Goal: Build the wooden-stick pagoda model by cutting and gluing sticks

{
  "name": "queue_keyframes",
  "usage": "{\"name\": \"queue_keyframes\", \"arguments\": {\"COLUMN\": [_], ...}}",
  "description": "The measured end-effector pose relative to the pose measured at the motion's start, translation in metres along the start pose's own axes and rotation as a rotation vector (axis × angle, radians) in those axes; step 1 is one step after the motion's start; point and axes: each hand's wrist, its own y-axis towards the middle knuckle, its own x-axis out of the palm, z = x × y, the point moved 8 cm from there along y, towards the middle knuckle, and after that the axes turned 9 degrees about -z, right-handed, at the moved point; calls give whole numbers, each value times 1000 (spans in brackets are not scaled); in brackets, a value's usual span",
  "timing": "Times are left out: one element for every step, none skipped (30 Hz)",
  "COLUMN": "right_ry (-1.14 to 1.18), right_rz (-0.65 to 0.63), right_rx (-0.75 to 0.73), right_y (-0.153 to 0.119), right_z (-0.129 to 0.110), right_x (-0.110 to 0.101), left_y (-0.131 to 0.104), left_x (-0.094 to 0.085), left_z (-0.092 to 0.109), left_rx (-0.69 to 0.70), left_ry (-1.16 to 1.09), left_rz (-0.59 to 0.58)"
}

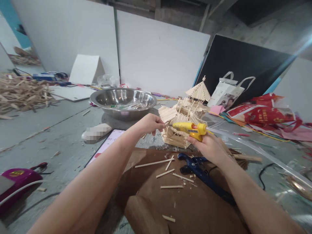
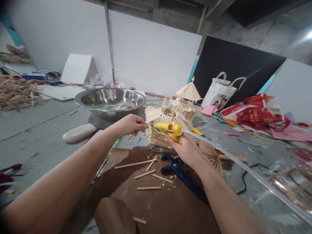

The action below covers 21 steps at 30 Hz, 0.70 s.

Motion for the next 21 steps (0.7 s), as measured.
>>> {"name": "queue_keyframes", "arguments": {"right_ry": [1,3,6,7,7,7,6,7,12,19,28,34,35,31,23,11,1,-7,-12,-16,-19], "right_rz": [-1,-5,-9,-11,-13,-14,-13,-9,-3,-1,2,2,0,-1,0,4,10,15,20,25,30], "right_rx": [-1,-2,-1,0,2,4,5,5,1,-4,-7,-9,-8,-3,5,13,19,22,22,19,16], "right_y": [0,1,1,1,1,1,1,1,1,1,1,1,1,1,1,1,1,1,1,1,0], "right_z": [0,1,1,1,2,2,2,2,2,2,2,2,2,2,2,2,3,3,3,3,3], "right_x": [1,1,2,2,3,3,3,3,3,3,3,3,3,3,3,2,2,1,1,1,1], "left_y": [0,0,0,0,0,0,0,0,-1,-1,-1,-1,-1,-2,-2,-2,-2,-1,-1,-1,-1], "left_x": [0,0,0,0,0,0,0,0,0,-1,-1,0,0,0,0,0,0,0,0,1,1], "left_z": [0,0,0,0,0,0,0,1,1,1,1,2,2,2,2,2,2,2,2,2,2], "left_rx": [-2,-3,-4,-4,-4,-5,-5,-6,-6,-5,-3,0,5,8,10,10,9,8,6,5,5], "left_ry": [-3,-8,-13,-18,-22,-24,-25,-25,-24,-24,-24,-24,-24,-27,-30,-34,-39,-44,-49,-53,-56], "left_rz": [2,5,7,8,9,9,10,11,13,16,18,18,18,19,22,25,28,31,34,34,33]}}
